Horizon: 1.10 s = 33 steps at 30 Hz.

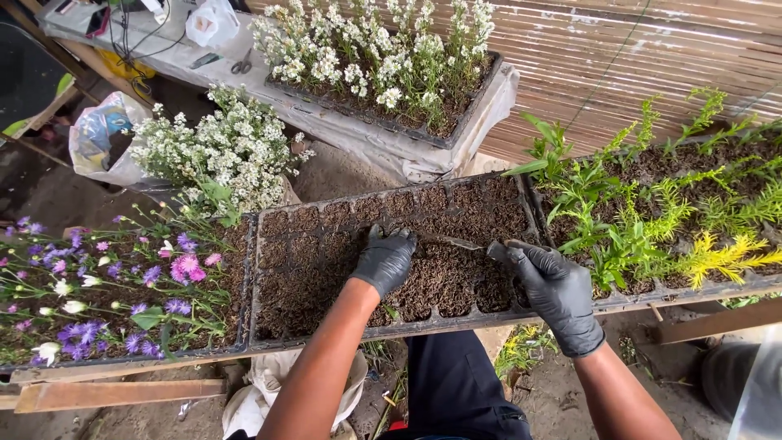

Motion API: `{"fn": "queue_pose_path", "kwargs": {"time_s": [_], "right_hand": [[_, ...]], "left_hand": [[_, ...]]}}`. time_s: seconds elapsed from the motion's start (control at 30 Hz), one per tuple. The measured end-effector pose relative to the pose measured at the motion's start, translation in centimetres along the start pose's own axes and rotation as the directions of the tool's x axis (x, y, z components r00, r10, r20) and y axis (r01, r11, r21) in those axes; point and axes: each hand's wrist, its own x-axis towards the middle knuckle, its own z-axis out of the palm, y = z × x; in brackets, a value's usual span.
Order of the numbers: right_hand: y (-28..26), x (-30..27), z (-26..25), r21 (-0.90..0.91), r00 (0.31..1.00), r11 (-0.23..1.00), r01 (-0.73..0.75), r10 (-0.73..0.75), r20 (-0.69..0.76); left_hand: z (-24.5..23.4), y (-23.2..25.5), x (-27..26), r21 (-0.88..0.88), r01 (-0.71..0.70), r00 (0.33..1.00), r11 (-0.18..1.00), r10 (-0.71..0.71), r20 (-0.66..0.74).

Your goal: Leveling soil in a multi-cell seed tray using a small hand tool.

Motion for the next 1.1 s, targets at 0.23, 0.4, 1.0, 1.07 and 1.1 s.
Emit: {"fn": "queue_pose_path", "kwargs": {"time_s": [0.23, 0.4, 1.0, 1.07, 1.1], "right_hand": [[-0.5, -0.5, -1.6, -0.045, 0.997, 0.997, -0.064, 0.063, -0.033], [-0.5, -2.1, -1.6, -0.036, 0.977, 0.977, -0.211, 0.210, -0.035], [-1.6, -0.1, 0.3, 0.077, 0.977, 0.987, 0.139, -0.150, 0.151], [-1.7, -0.3, 0.9, 0.105, 0.966, 0.982, 0.156, -0.174, 0.190], [-1.7, 0.0, 1.5, 0.106, 0.967, 0.982, 0.155, -0.173, 0.189]], "left_hand": [[-1.5, -1.9, -6.3, 0.090, -0.078, 0.982, 0.993, 0.092, -0.164], [-3.1, -2.1, -8.5, 0.163, -0.111, 0.951, 0.980, 0.152, -0.271], [-4.5, -2.7, -9.4, -0.154, 0.053, 0.955, 0.987, -0.096, -0.282], [-3.3, -3.1, -8.8, -0.138, 0.056, 0.949, 0.989, -0.096, -0.301], [-3.4, -3.0, -8.8, -0.136, 0.056, 0.949, 0.989, -0.095, -0.301]]}}
